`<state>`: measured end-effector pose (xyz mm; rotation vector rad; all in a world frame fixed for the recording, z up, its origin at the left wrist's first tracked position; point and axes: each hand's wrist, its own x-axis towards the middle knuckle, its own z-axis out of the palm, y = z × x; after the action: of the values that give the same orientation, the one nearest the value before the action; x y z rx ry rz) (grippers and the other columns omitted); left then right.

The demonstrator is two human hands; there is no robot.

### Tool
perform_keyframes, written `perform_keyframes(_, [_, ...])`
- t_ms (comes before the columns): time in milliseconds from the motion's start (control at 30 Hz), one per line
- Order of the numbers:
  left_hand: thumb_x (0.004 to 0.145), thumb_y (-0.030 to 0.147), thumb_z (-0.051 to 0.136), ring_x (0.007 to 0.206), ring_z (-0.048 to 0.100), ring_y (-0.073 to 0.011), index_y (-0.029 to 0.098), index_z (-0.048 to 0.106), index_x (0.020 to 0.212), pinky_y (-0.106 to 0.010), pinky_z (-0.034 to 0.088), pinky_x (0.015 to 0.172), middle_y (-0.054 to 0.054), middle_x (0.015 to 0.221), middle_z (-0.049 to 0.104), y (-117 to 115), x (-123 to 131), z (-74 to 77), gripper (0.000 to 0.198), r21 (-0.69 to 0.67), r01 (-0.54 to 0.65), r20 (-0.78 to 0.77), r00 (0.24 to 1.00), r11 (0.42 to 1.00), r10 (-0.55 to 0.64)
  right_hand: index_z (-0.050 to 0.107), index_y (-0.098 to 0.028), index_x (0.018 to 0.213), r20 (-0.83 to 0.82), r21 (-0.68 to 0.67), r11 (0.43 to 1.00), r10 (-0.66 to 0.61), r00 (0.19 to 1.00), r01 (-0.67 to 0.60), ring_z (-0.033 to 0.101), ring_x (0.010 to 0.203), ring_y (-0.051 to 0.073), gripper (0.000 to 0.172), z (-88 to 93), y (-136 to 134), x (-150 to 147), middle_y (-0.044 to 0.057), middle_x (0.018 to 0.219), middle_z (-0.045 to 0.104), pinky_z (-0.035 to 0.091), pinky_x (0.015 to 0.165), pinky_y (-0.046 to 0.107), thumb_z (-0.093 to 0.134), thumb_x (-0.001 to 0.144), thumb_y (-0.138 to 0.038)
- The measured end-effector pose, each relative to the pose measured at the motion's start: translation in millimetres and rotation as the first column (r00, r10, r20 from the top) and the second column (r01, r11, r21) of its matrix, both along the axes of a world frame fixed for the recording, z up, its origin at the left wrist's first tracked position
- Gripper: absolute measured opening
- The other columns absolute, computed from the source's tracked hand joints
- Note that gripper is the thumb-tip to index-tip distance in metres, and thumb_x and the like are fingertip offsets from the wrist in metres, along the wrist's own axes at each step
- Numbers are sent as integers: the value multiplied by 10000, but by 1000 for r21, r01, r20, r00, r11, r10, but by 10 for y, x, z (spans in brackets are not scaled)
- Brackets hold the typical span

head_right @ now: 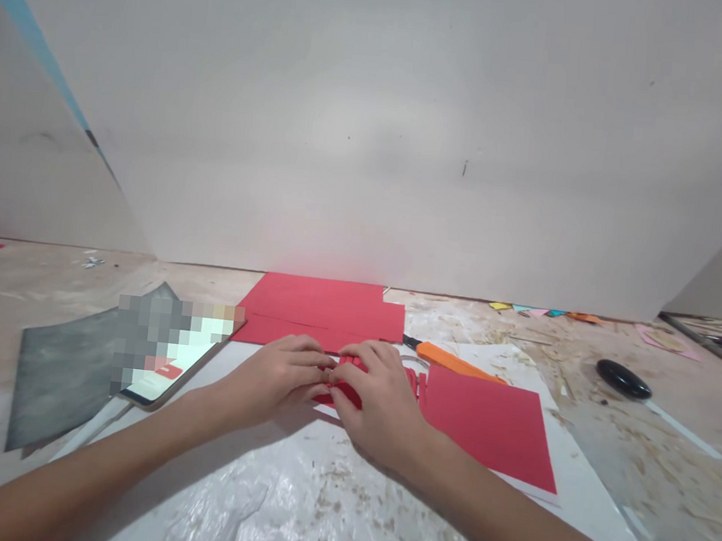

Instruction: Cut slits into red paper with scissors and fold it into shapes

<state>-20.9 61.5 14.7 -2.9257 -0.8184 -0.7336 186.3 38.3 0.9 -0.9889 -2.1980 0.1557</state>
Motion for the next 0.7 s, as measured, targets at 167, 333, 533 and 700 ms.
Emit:
perform_keyframes(167, [896,321,635,1049,573,-238,214,658,1100,-405,460,918,-48,1146,697,-51,2,130,232,-116,-109,-31,994,987,106,673,-236,875,3,-3,1000,-3,1000,3,539,1047,256,117,23,-14,-2,64,1107,650,427,924,439,579,860,-169])
perform_keyframes(333, [808,388,713,974,624,-235,249,560,1265,-346,505,788,-41,1114,690,-99,1,209,501,-361,-255,20,959,897,281,639,-229,895,19,-13,1000,-16,1000,16,527,1068,256,92,25,-21,5,66,1113,638,421,935,435,575,853,-178])
perform_keyframes(533, [818,305,655,771,651,-178,256,561,1265,-245,452,596,-20,959,709,-122,-6,181,459,-531,-166,30,976,831,214,565,-210,1115,84,-62,995,-72,994,77,456,1208,295,347,78,35,83,121,1238,553,383,1023,474,599,770,-183])
perform_keyframes(700, [800,254,649,713,616,-174,232,688,978,-245,411,569,6,766,686,-156,34,149,184,-499,-193,-27,978,845,208,540,-247,1205,199,-184,981,-28,980,65,321,1351,329,471,155,80,190,122,1374,444,350,1060,507,669,761,-336])
